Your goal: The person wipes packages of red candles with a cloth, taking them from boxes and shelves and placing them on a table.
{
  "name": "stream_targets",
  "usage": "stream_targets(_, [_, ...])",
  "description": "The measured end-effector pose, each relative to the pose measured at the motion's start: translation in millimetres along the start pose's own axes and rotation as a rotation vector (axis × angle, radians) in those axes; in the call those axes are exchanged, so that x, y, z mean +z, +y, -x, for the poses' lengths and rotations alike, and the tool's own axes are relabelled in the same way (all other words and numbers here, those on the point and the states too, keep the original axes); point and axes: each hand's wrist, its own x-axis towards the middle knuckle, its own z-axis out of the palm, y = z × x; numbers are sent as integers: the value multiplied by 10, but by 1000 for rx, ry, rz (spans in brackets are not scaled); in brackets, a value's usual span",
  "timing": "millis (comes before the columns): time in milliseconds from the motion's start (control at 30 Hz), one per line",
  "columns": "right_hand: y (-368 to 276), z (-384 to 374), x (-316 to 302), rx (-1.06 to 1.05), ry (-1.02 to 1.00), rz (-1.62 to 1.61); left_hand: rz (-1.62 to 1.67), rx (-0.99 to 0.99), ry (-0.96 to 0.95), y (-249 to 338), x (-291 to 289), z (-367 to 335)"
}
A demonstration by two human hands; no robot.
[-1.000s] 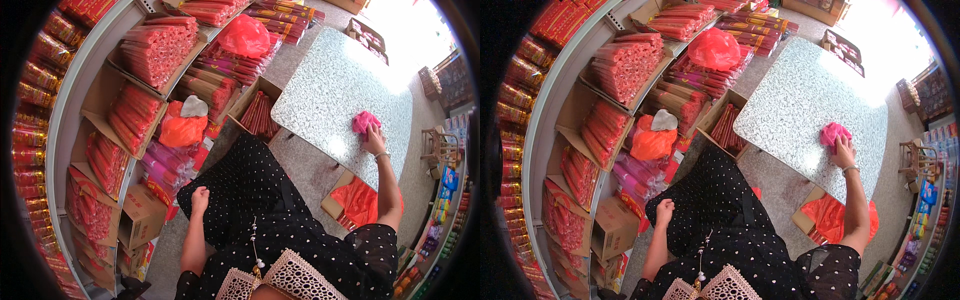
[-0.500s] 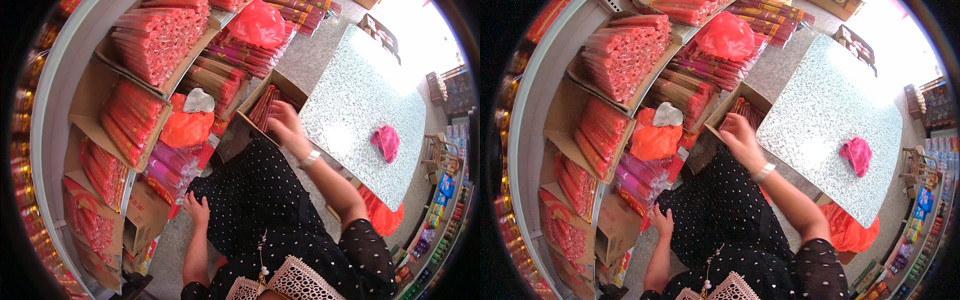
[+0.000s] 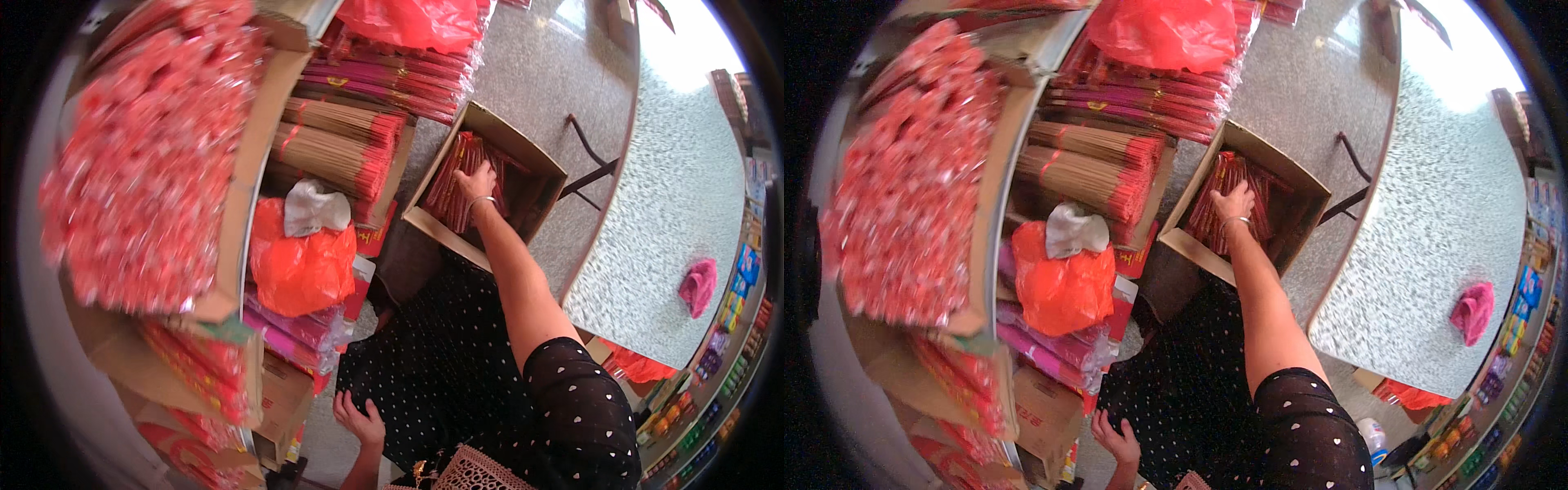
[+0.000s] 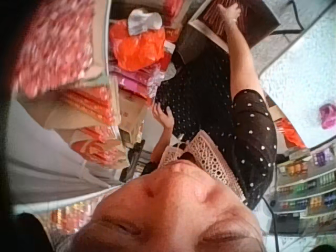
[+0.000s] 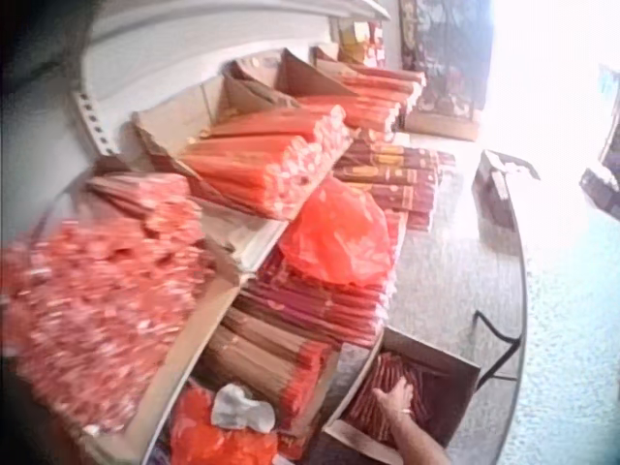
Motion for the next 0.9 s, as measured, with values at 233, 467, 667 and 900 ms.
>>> stream_targets(233, [108, -890, 437, -88, -135, -274, -69, 39, -112, 137, -77, -248])
stream_targets(467, [274, -1348, 831, -112, -26, -17, -129, -15, -180, 138, -80, -323])
stream_targets(667, [46, -1397, 654, -19, -201, 201, -143, -18, -128, 193, -61, -369])
stream_targets(900, [-90, -1343, 471, -65, -188, 110, -87, -22, -34, 283, -52, -405])
